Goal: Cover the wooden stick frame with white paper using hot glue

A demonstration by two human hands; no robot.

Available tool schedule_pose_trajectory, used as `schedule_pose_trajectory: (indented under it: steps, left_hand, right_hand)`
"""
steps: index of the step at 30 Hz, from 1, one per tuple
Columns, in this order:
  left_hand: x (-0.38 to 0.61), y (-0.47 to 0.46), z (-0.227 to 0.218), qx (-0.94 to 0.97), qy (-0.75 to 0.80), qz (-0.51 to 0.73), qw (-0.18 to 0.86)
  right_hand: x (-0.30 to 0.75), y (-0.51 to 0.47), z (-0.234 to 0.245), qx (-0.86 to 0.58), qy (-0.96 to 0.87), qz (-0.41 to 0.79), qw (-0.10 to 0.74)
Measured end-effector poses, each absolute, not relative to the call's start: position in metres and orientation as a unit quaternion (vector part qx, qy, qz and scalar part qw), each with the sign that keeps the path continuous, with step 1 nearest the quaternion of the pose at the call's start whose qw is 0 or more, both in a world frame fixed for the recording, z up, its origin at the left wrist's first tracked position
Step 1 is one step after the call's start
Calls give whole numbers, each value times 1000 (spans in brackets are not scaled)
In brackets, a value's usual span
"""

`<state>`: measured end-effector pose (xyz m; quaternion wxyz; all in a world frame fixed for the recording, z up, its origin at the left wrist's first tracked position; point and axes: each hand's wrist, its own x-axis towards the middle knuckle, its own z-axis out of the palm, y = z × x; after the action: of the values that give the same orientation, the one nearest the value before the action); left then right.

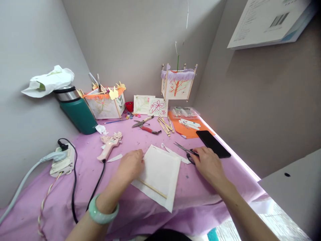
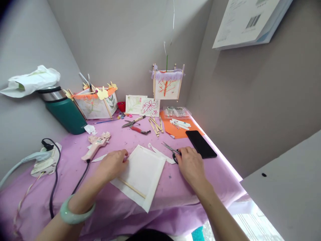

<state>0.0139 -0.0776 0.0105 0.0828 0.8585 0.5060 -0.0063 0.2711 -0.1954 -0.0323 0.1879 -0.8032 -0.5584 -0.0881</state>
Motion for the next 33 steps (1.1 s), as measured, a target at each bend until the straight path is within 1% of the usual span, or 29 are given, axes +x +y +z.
schedule_pose_trajectory:
  steps: [2,4,8,10,12,15,19,23,28,33]
  left_hand:
    - [-1,-76,9,831,553,11,66]
    - [-13,-77,6,809,584,27,63]
    - [-16,-86,-4,806,578,81,99]
    - [-12,-90,-7,802,574,109,124]
    - [-12,-95,-10,797,572,135,140]
    - [-26,-104,-12,813,533,199,126]
    - [-59,-123,-18,878,379,274,104]
    - [-78,-137,-30,925,266,258,81]
    - [-78,-137,-42,939,241,247,1]
    - [-72,-134,-35,958,206,194,-55]
  right_hand:
    - [261,-201,-31,-791,-566,-61,224]
    - [248,-208,-30,-770,-585,-7,252]
    - [221,-213,-27,-709,-632,107,296]
    - [212,-213,-25,-685,-643,141,311]
    - [210,-215,-24,-682,-641,135,325]
    - [215,-224,-26,-667,-662,85,331]
    - [220,-240,-34,-601,-736,55,306]
    - [219,-246,-44,-589,-759,21,277]
    - [219,-243,-44,-574,-779,0,253]
    - [219,-240,-37,-560,-804,-15,202]
